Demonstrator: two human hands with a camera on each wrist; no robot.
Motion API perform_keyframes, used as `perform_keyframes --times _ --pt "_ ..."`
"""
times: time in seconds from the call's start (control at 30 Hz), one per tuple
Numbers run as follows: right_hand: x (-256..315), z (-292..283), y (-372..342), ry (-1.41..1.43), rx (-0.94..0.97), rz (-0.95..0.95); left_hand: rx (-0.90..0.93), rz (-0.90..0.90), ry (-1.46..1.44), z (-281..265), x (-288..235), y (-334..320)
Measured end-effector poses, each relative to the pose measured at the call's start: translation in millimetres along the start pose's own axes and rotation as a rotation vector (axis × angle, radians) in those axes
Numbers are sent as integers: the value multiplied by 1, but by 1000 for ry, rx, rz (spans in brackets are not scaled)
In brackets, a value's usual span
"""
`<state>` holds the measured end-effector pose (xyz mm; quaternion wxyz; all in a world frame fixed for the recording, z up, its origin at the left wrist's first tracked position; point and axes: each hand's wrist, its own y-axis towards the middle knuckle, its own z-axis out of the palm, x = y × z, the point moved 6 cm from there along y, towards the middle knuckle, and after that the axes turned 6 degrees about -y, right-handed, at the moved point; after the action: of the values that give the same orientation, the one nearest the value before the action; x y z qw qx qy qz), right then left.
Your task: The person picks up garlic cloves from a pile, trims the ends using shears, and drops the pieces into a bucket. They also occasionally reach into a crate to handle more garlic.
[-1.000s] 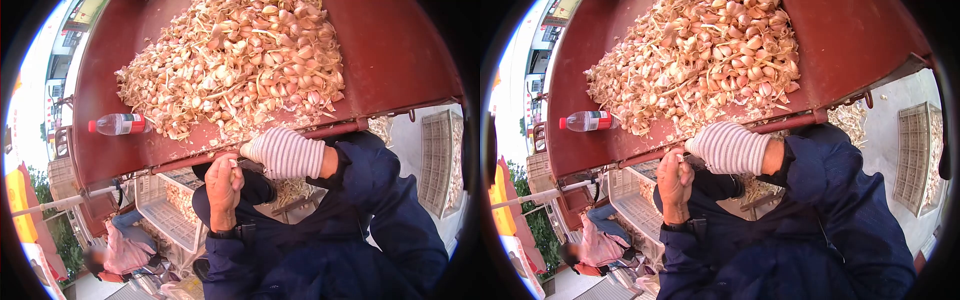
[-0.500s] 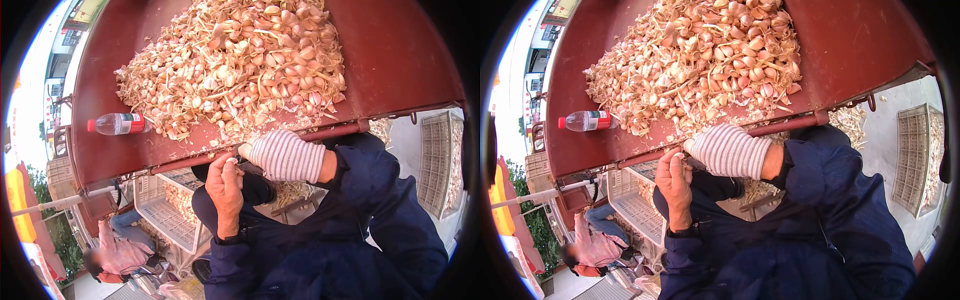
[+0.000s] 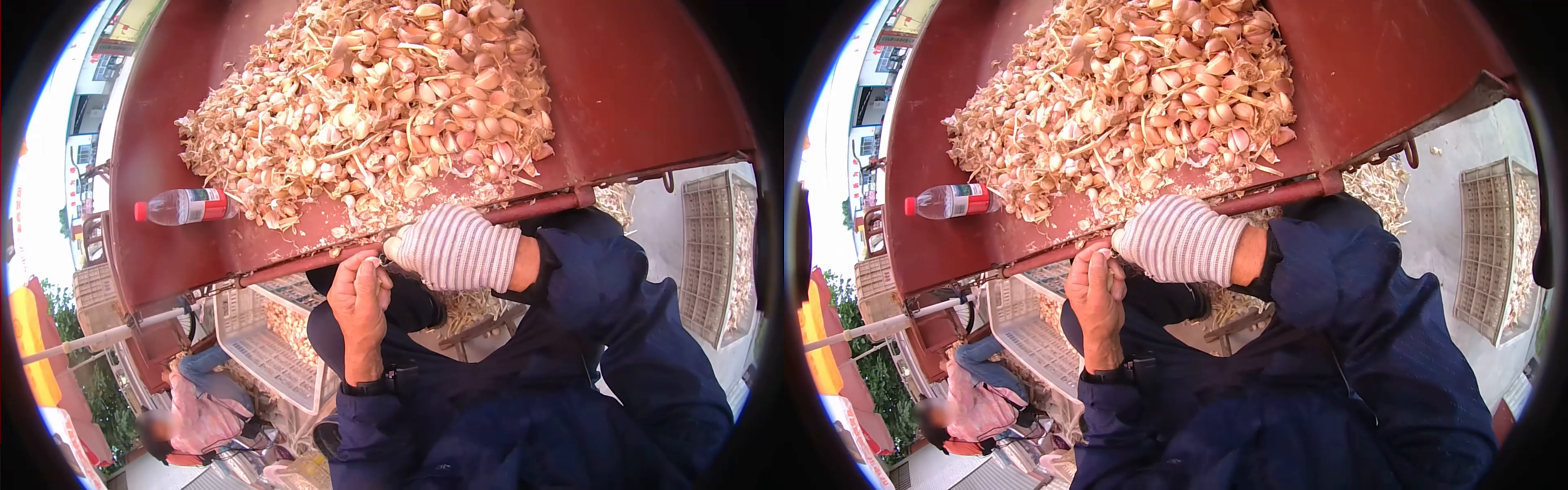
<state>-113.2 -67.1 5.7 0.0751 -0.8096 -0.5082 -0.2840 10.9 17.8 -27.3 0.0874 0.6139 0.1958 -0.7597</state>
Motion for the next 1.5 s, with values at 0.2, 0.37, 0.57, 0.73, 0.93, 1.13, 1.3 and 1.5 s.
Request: perform_keyframes --times 0.2,0.37,0.57,0.73,0.93,1.13,1.3,1.5 --pt "3 5 2 -77 6 -26 20 -85 -54 -5 7 -1" --pt "-1 5 7 33 37 15 13 -302 -480 -11 10 -3" --pt "-4 19 10 585 -73 166 -1 -99 -107 -15 -12 -13" --pt "3 12 8 764 -130 110 31 69 412 -2 -23 -22" --pt "9 12 7 660 -157 46 91 278 716 8 -36 -26" --pt "6 16 10 671 -143 141 68 251 708 -3 -37 -30" --pt "0 24 11 673 -108 192 20 161 580 -23 -35 -36" --pt "4 26 12 670 -33 261 -185 -61 316 -121 -53 -78"
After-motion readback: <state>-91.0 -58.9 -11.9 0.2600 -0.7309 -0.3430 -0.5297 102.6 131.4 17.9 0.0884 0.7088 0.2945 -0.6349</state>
